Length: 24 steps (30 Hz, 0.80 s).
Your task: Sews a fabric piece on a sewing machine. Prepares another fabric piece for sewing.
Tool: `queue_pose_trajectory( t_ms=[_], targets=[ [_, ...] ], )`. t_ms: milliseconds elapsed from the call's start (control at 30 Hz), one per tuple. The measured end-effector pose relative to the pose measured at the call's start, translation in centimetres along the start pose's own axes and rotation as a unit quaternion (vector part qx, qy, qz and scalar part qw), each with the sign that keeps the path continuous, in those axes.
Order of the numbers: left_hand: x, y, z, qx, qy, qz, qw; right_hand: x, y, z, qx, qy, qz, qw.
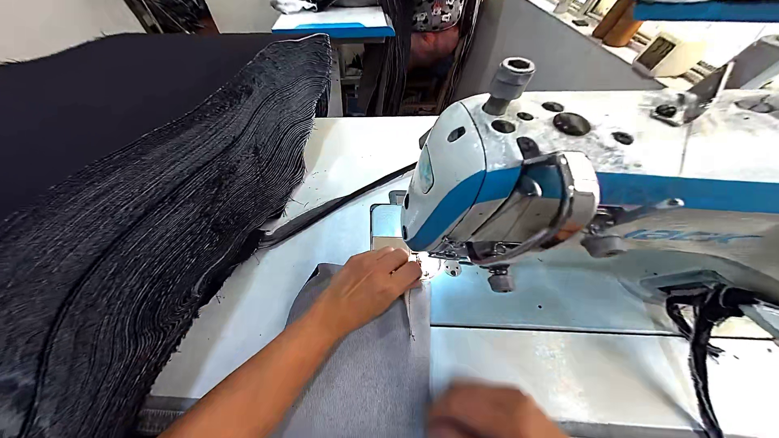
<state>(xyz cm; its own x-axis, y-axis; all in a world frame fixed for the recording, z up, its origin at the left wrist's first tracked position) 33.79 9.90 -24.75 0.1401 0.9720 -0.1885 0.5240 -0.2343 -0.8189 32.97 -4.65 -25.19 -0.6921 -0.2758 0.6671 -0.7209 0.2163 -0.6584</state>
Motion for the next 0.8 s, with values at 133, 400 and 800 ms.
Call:
queue_pose_trajectory(
  t_ms=[133,400,800],
  targets=[
    [0.3,-0.1,0.0,-0.009,-0.008,-0.002,1.000,-4.1,-3.1,-2.6,-0.124,-0.077,0.283,0.948],
    [-8.3,-2.8,4.6,0.002,-0.026,-0.055,0.998,-5.0,-2.9,-3.2,-0.101,-0.078,0.337,0.933],
    [-4.3,0.2,6.0,0.105,-0.108,-0.031,0.988,-8.1,-4.1,-4.4,-0.081,-0.054,0.335,0.937]
  ],
)
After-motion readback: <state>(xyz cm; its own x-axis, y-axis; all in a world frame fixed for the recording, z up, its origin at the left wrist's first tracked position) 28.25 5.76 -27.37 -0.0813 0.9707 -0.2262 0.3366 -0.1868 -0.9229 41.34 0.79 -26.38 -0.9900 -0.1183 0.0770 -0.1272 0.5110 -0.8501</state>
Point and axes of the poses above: each hand's wrist, its own z-axis away from the middle knuckle, its own y-axis out of the palm, x = y × z, the point moved 10 cm from there along -z, towards the middle knuckle, and after that the axes turned 4 degrees about -y, right-handed, at the moved point
